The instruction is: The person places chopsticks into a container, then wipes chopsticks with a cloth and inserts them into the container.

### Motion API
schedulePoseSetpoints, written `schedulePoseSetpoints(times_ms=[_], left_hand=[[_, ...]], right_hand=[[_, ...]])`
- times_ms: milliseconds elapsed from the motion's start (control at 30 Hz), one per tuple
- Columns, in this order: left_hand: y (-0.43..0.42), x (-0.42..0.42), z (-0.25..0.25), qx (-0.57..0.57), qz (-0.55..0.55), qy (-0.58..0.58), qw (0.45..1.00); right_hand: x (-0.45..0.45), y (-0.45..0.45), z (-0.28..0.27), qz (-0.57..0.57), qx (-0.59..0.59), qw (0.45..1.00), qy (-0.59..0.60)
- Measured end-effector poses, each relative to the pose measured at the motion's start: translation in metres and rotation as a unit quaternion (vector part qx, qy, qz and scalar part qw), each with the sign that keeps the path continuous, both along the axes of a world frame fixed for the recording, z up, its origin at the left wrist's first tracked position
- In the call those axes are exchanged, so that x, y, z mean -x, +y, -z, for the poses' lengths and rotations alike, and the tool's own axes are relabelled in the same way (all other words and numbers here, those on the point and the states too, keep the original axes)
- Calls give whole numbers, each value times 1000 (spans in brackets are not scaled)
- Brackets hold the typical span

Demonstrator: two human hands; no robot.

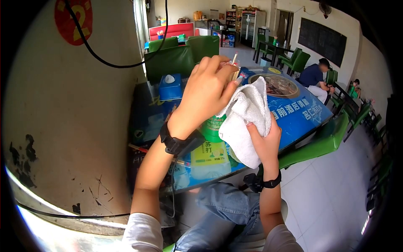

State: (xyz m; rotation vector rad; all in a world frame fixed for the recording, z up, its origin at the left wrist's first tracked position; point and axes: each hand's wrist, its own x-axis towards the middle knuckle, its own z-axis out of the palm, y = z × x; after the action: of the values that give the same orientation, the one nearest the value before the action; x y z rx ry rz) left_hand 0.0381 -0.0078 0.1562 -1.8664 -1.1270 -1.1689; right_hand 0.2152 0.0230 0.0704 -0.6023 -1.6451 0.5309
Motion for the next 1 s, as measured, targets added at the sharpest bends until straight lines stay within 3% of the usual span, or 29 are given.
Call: schedulePoseSetpoints(times_ms=[233, 300, 367, 433, 500, 567, 1000], left_hand=[[-9, -5, -6, -25, 36, 35, 998], [-10, -5, -6, -28, 37, 32, 998], [-8, -5, -5, -22, 38, 20, 999], [-8, -6, -4, -26, 33, 24, 999], [-8, -7, -5, -31, 28, 31, 999], [-10, -7, -7, -36, 25, 41, 998], [-20, 0, -13, -30, -59, 38, 997]], right_hand=[[5, 3, 8, -15, 16, 981, -192], [14, 1, 17, 19, -68, 972, -224], [32, -15, 19, 57, -121, 975, -176], [46, -24, 32, 54, -267, 949, -156], [61, -29, 46, 20, -359, 909, -210], [74, -33, 54, -71, -336, 919, -195], [78, -33, 74, -106, -238, 931, -255]])
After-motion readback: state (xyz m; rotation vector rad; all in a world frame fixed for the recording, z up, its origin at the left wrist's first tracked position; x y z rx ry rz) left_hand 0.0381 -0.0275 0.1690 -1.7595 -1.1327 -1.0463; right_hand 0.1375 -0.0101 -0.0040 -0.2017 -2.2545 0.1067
